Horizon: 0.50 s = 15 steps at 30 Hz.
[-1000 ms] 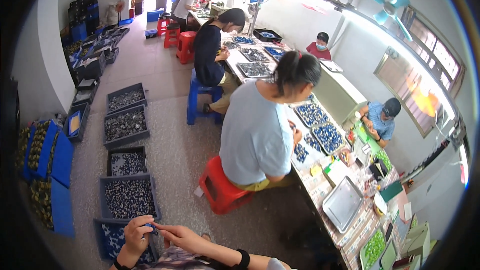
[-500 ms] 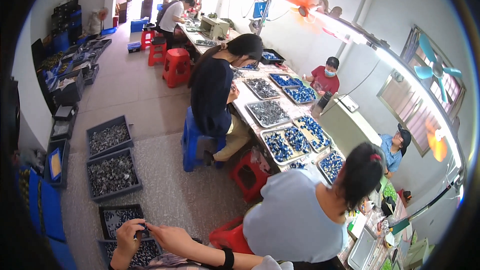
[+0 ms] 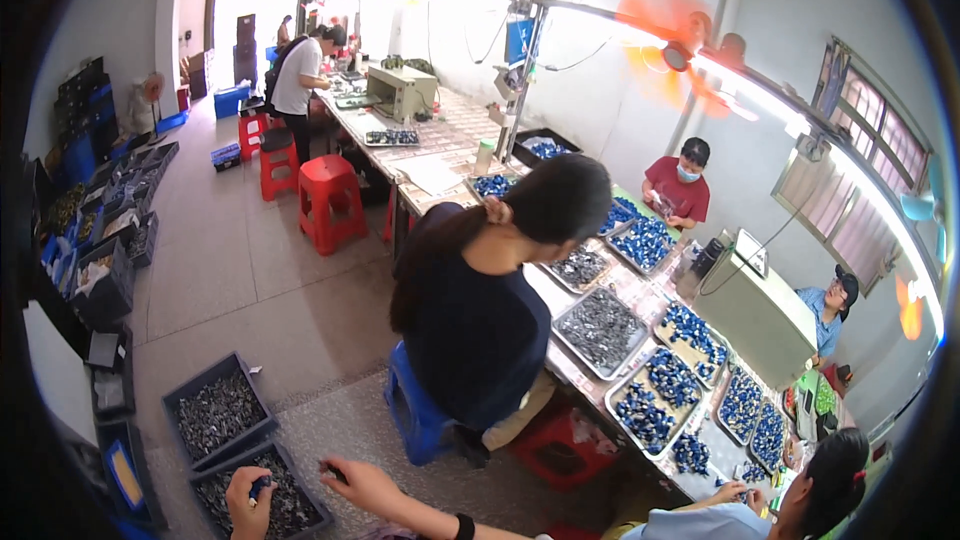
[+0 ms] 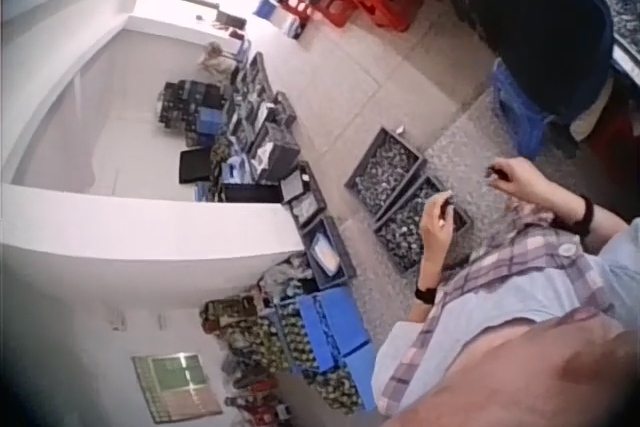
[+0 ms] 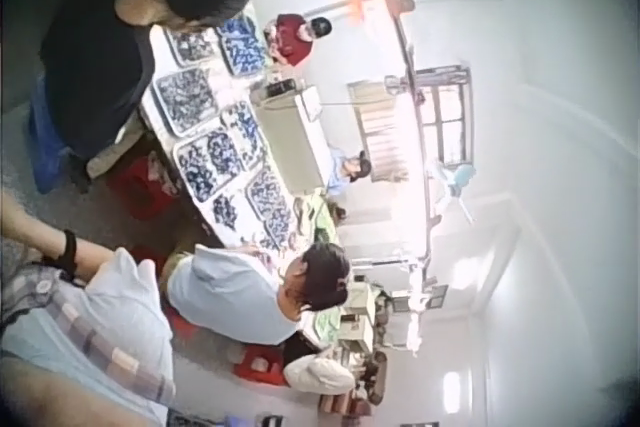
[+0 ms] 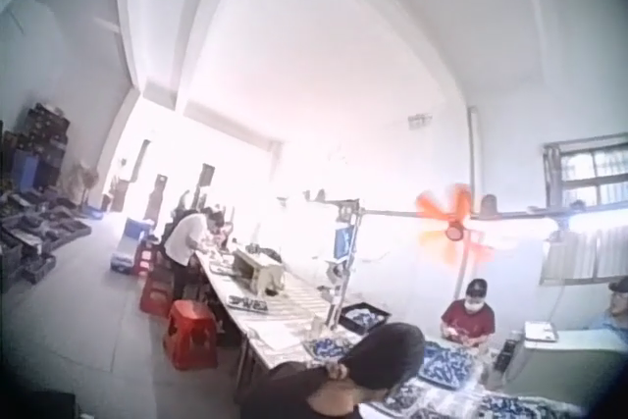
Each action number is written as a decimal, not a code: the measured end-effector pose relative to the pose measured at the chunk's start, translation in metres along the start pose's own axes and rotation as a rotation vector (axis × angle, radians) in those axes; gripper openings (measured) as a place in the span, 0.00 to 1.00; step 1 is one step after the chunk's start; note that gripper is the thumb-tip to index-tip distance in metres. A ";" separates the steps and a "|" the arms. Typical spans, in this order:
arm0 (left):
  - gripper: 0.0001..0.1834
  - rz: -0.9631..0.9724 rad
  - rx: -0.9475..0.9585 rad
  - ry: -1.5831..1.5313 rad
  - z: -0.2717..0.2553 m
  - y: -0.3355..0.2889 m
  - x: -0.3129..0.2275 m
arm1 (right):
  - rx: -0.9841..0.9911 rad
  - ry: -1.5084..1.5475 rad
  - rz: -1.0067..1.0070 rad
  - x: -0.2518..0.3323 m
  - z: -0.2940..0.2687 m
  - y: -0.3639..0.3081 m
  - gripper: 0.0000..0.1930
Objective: Assembling and inspecting small plastic components at a factory workbench using glue and tweezers.
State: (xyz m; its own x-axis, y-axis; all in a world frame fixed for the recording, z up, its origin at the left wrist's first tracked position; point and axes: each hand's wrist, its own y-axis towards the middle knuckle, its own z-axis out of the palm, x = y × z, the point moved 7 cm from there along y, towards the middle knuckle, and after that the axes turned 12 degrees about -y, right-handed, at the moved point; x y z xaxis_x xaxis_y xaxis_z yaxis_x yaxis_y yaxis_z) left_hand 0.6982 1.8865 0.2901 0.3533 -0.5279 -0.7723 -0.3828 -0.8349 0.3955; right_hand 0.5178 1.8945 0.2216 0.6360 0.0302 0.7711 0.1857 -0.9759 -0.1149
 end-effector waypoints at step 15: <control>0.09 -0.384 -0.188 -0.604 -0.028 0.440 0.347 | -0.533 0.131 0.085 -0.069 -0.190 0.481 0.15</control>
State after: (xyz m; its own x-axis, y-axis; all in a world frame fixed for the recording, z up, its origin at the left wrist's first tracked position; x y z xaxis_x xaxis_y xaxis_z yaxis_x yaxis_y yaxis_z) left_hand 0.6767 1.3315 0.2098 -0.1193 -0.0609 -0.9910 -0.1548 -0.9848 0.0791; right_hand 0.4208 1.3825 0.2316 0.5274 -0.0478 0.8482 -0.2888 -0.9491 0.1261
